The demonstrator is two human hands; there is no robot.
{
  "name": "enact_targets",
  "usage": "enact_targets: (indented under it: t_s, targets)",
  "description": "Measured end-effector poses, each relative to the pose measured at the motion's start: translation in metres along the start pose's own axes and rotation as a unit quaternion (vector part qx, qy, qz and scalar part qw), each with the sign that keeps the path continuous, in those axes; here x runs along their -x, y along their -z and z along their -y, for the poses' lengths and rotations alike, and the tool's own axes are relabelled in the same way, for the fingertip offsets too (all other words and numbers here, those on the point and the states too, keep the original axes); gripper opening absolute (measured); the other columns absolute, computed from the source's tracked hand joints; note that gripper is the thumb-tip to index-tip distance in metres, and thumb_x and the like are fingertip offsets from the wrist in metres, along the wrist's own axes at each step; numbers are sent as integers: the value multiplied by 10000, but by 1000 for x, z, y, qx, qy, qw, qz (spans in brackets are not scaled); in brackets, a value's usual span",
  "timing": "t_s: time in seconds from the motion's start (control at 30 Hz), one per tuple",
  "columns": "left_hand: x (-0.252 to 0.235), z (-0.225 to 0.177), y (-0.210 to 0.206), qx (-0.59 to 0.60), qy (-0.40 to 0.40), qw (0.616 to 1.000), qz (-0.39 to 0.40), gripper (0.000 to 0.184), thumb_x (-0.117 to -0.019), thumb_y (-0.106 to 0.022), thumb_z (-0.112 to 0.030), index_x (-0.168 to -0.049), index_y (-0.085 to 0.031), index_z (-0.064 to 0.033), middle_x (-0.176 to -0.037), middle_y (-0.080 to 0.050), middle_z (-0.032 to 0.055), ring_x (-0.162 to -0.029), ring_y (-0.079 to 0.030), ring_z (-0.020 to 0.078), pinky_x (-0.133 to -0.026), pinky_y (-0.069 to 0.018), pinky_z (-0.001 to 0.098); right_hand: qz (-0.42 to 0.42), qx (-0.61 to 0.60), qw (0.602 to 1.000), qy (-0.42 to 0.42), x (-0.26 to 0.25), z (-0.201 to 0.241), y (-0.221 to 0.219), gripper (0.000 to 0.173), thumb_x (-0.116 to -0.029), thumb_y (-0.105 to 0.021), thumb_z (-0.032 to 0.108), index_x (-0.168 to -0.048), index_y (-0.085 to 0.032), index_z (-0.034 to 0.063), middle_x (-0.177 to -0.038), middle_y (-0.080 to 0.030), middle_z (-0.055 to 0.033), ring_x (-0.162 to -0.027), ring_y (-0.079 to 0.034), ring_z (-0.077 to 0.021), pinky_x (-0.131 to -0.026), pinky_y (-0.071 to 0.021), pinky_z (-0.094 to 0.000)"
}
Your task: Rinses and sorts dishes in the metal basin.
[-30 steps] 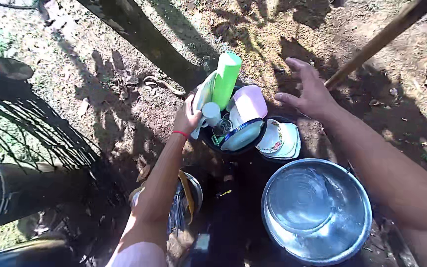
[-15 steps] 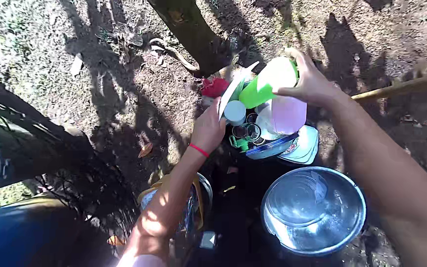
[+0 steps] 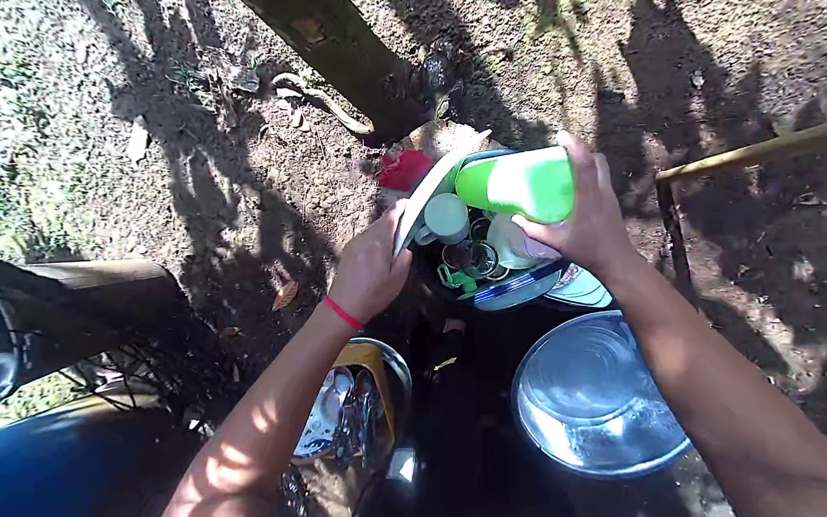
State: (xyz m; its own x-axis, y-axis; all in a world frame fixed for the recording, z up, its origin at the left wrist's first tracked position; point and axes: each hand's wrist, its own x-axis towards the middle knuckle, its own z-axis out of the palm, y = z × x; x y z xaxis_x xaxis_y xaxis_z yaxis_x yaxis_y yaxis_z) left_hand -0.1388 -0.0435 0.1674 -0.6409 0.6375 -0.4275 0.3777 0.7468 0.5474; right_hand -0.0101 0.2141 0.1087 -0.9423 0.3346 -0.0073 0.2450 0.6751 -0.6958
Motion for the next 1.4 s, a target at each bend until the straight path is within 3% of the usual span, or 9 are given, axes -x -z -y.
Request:
enact_targets:
  t_s: [0.17, 0.47, 0.6, 0.77, 0.9, 1.0, 1.13, 1.27, 1.4]
  targets:
    - [-3, 8, 8, 9, -42, 999, -33, 527, -900, -540, -9, -1424, -534, 38, -1087, -701, 270, -940, -698, 428, -790, -539, 603, 37, 15, 997, 68, 28, 3, 27, 1059, -678, -870, 336, -1540, -346, 13, -1375, -496, -294, -1195, -579, -421, -955, -525, -541]
    - [-33, -1, -41, 19, -147, 986, -75, 577, -878, -541, 62, -1450, -479, 107, -1375, -605, 285, -1241, -631, 404, -1047, -498, 508, 4, 13, 995, 103, 62, -3, 14, 923, -698, -844, 406, -1448, -462, 25, -1339, -534, -285, -1152, -612, -381, -878, -559, -465]
    - [-24, -14, -64, 2, -132, 989, -72, 651, -858, -608, 65, -1477, -417, 130, -1391, -574, 315, -1230, -630, 428, -1019, -518, 529, 6, 23, 994, 105, 69, 5, 4, 905, -685, -860, 372, -1428, -498, 2, -1337, -550, -320, -1154, -620, -444, -862, -577, -504]
    - [-63, -44, -52, -1, 8, 990, 138, 753, -947, -629, -170, -1597, -291, 3, -1396, -570, 291, -1219, -612, 446, -1001, -478, 622, 26, 4, 999, -28, 60, 10, 4, 1074, -743, -881, 411, -1559, -324, -10, -1384, -509, -294, -1050, -664, -411, -774, -594, -526]
    - [-65, -35, -85, 60, -25, 993, 102, 945, -946, -713, -408, -1635, -186, -31, -1600, -384, 239, -1431, -465, 355, -1163, -392, 518, -44, -18, 995, -87, 59, -1, -1, 1119, -782, -836, 424, -1578, -209, -51, -1477, -418, -322, -1274, -547, -423, -1002, -513, -539]
    - [-55, -19, -105, 140, -100, 984, 53, 991, -885, -750, -437, -1617, -237, -8, -1665, -268, 216, -1533, -295, 335, -1245, -264, 486, -110, -60, 989, -75, 63, -7, -6, 1029, -834, -755, 433, -1561, -239, -80, -1536, -349, -336, -1403, -424, -405, -1134, -404, -494]
    - [-44, -9, -108, 129, -119, 984, 22, 943, -844, -747, -414, -1599, -317, -46, -1639, -335, 194, -1487, -370, 352, -1202, -318, 528, -135, -92, 986, -28, 64, -7, -11, 854, -848, -788, 346, -1510, -400, -30, -1492, -413, -302, -1375, -449, -402, -1102, -439, -488]
    - [-39, 6, -103, 205, -176, 963, 11, 1032, -864, -733, -520, -1590, -254, 35, -1640, -314, 211, -1503, -360, 225, -1231, -314, 369, -111, -91, 989, -28, 73, -4, -9, 939, -843, -755, 518, -1518, -404, -32, -1542, -381, -302, -1385, -446, -416, -1103, -441, -508]
    - [-36, 14, -101, 249, -182, 951, 23, 1155, -869, -673, -659, -1592, -163, 84, -1653, -281, 222, -1520, -326, 189, -1233, -299, 313, -107, -72, 991, -33, 90, -5, -9, 792, -879, -721, 469, -1465, -491, -11, -1454, -480, -288, -1328, -490, -430, -1076, -450, -518]
